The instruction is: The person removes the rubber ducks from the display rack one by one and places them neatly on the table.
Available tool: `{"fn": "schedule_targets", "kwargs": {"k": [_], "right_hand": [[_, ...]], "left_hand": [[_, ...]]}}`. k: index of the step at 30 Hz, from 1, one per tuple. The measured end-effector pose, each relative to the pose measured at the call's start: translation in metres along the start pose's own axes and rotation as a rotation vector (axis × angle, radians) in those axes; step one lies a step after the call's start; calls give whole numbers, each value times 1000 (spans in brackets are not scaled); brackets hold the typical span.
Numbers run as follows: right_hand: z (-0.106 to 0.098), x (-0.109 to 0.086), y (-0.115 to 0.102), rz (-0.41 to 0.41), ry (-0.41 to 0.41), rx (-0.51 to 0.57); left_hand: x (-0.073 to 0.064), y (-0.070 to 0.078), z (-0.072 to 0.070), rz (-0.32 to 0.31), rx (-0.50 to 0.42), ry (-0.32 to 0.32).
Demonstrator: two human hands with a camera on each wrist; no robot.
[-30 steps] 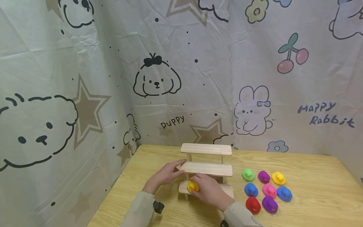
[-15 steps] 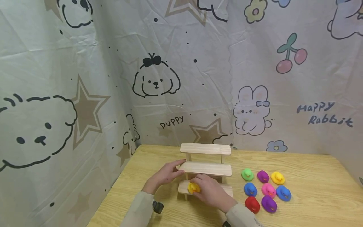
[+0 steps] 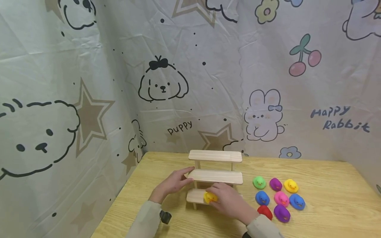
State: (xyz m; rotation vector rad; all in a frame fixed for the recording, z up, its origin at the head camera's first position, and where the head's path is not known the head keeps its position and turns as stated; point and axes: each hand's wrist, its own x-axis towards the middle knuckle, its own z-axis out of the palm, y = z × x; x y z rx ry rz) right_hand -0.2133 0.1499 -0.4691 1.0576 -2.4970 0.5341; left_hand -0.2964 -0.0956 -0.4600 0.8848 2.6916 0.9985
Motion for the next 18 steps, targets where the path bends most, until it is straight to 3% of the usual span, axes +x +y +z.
{"fn": "schedule_targets", "kwargs": {"k": [18], "right_hand": [[-31, -31, 17, -25, 5, -10]], "left_hand": [[-2, 2, -2, -8, -12, -14]]}}
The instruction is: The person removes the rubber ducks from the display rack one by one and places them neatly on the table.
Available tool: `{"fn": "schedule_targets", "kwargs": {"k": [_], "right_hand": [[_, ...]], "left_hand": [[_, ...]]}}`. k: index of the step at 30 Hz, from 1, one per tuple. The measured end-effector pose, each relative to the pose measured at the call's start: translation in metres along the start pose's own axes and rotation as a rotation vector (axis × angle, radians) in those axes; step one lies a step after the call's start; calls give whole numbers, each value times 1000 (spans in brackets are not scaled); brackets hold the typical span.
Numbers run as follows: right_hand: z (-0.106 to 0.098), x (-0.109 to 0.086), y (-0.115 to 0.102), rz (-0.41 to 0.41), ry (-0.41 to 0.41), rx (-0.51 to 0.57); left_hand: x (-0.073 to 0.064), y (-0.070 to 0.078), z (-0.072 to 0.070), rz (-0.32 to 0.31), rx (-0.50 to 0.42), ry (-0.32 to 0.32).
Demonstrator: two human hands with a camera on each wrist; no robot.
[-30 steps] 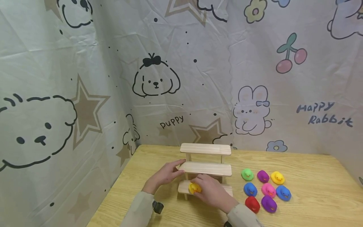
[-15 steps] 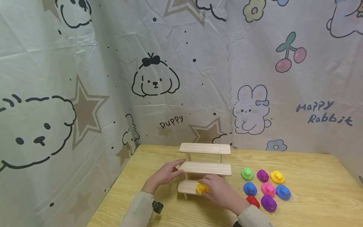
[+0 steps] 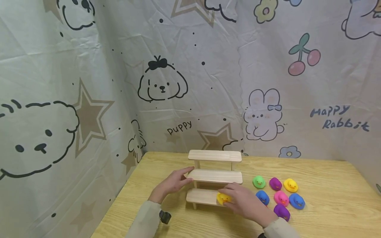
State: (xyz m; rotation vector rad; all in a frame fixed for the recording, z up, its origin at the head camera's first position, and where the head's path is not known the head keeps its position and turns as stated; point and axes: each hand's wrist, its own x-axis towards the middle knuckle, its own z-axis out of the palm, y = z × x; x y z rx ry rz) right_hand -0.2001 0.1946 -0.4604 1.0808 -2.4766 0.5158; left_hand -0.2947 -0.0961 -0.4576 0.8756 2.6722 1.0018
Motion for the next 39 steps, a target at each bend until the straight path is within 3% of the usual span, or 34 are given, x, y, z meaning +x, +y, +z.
{"fn": "schedule_targets", "kwargs": {"k": [9, 21, 31, 39], "right_hand": [[-11, -13, 8, 6, 32, -37], [-29, -31, 18, 75, -8, -72], [-46, -43, 24, 236, -74, -83], [-51, -62, 37, 226, 18, -114]], "left_hand": [[-1, -1, 0, 7, 0, 1], [0, -2, 2, 4, 10, 3], [0, -1, 1, 3, 21, 5], [0, -1, 1, -2, 14, 7]]}}
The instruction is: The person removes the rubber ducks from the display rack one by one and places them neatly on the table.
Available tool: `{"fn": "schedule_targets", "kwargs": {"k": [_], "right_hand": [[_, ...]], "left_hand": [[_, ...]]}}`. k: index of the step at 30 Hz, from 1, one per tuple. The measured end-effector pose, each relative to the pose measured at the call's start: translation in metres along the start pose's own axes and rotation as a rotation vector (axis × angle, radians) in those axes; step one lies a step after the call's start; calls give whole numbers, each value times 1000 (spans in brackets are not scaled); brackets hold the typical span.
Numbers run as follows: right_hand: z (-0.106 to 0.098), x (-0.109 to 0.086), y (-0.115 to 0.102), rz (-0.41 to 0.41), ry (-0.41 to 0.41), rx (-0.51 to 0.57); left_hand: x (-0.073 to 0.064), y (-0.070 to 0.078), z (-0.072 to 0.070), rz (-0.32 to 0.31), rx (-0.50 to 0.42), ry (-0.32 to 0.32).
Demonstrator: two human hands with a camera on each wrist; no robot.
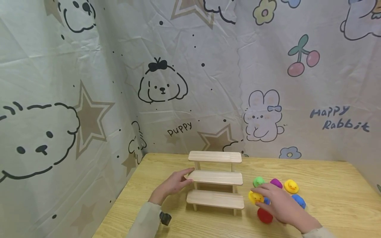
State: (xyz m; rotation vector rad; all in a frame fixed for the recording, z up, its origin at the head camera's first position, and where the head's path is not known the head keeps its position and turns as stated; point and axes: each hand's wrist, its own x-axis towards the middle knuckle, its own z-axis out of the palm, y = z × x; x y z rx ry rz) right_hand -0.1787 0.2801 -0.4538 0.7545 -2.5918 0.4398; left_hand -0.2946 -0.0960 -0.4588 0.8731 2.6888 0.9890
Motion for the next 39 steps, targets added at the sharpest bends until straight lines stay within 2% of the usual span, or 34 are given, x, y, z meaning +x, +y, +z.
{"fn": "schedule_targets", "kwargs": {"k": [4, 8, 11, 18, 25, 31, 39], "right_hand": [[-5, -6, 9, 52, -1, -19], [-11, -11, 15, 163, -75, 13], [-13, -16, 21, 213, -93, 44], [-16, -26, 33, 208, -61, 23], [-20, -39, 44, 264, -102, 14], [-21, -49, 52, 253, -65, -19], [-22, -59, 59, 315, -129, -58]], "left_hand": [[0, 1, 0, -6, 0, 0], [-1, 2, -1, 8, 9, 2], [-2, 2, 0, 31, 22, 4], [-1, 2, 1, 3, 9, 0], [0, 2, 0, -14, 11, 0], [0, 2, 1, -13, 9, 5], [0, 0, 2, -7, 9, 6]]}}
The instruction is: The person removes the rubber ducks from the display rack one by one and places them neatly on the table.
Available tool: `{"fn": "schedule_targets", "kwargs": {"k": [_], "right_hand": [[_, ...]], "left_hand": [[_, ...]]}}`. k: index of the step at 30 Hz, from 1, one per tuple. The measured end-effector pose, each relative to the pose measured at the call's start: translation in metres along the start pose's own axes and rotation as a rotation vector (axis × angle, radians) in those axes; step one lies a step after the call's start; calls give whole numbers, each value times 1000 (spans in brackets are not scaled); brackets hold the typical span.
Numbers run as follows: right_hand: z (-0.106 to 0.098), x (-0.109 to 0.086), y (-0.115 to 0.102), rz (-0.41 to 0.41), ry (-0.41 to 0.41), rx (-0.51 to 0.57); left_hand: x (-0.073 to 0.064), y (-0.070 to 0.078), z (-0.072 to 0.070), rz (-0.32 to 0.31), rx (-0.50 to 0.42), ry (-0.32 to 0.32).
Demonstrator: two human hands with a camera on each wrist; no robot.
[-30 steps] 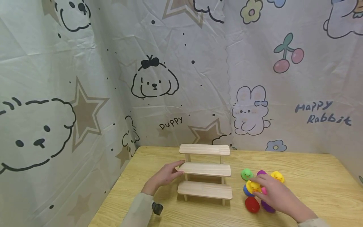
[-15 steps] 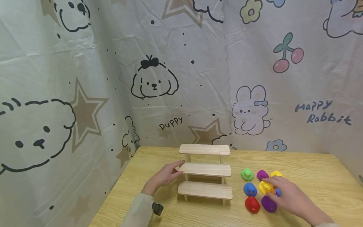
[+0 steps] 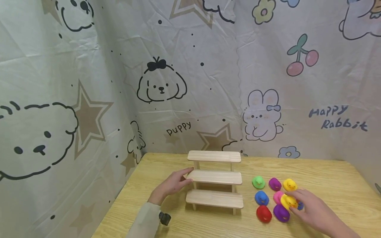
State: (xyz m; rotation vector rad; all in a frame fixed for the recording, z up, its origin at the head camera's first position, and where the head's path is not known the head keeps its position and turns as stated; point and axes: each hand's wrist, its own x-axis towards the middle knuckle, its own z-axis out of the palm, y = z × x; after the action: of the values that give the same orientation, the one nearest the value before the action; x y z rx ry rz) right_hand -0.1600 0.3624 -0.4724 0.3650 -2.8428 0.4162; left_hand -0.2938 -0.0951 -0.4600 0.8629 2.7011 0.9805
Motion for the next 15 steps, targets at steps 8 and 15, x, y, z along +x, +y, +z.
{"fn": "schedule_targets", "kwargs": {"k": [8, 15], "right_hand": [[0, -7, 8, 77, -74, -12], [2, -12, 12, 174, -194, 40]], "left_hand": [[-1, 0, -1, 5, -2, 0], [1, -2, -1, 6, -9, -3]]}}
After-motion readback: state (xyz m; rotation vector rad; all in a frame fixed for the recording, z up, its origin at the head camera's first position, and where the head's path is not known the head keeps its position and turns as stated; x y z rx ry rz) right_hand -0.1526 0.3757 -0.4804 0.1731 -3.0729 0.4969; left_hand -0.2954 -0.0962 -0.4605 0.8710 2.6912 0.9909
